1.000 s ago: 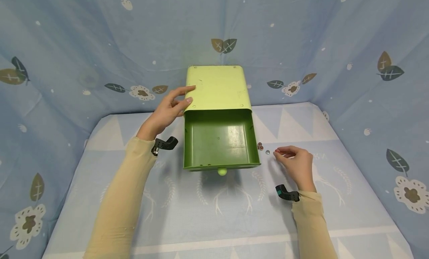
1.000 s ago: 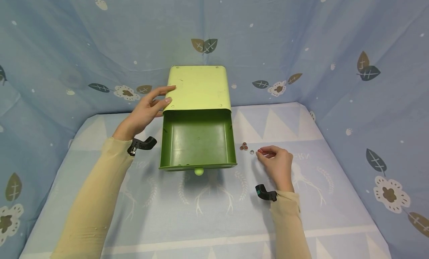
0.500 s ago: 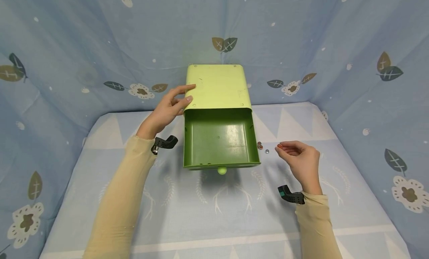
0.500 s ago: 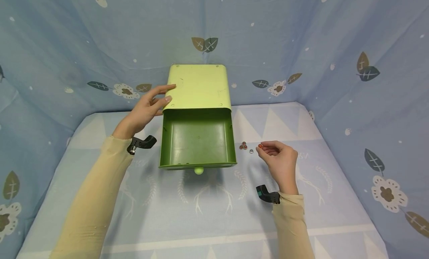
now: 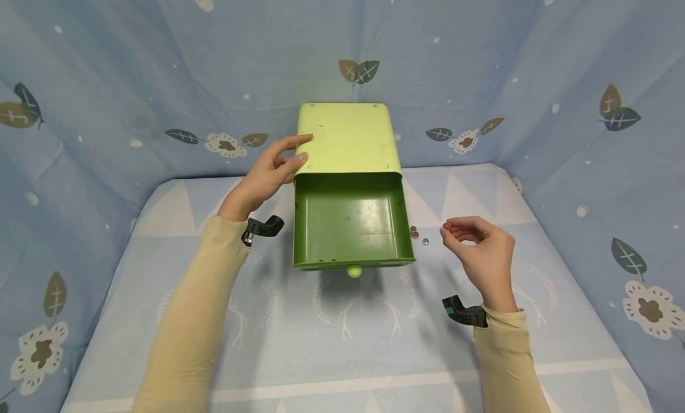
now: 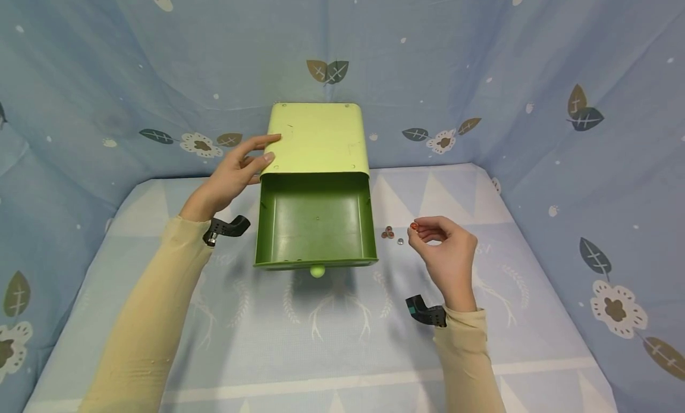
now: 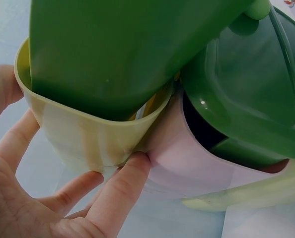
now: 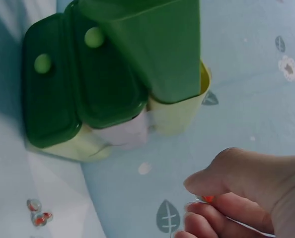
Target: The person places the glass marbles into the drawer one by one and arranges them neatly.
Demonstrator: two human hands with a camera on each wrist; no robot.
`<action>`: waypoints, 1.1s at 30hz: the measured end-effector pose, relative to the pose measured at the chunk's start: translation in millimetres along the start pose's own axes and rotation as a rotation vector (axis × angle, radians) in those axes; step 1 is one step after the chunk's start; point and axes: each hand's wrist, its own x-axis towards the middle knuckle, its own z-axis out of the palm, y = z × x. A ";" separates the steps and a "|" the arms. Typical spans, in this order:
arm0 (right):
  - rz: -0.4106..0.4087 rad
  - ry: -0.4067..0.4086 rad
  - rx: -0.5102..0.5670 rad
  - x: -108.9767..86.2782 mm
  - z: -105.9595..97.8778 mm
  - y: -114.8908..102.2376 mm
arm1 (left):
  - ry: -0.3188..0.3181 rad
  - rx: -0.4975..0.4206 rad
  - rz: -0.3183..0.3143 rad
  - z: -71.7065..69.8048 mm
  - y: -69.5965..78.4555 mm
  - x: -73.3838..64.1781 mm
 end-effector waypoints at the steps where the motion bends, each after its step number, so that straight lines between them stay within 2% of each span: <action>1: -0.006 0.001 0.007 0.4 -0.2 -2.1 | 0.000 0.000 0.000 0.0 0.0 0.1; 7: -0.047 0.012 0.063 3.2 -3.1 -15.4 | 0.000 0.003 0.000 -0.1 0.1 0.7; 16: -0.126 0.035 0.049 6.6 -5.1 -28.4 | 0.001 0.003 -0.002 -0.2 0.2 0.9; 25: -0.149 -0.014 0.126 11.2 -3.1 -49.0 | 0.002 -0.007 -0.005 0.1 -1.0 1.9; 33: -0.196 -0.071 0.144 20.4 6.7 -62.6 | 0.010 -0.008 -0.004 0.8 -1.4 1.3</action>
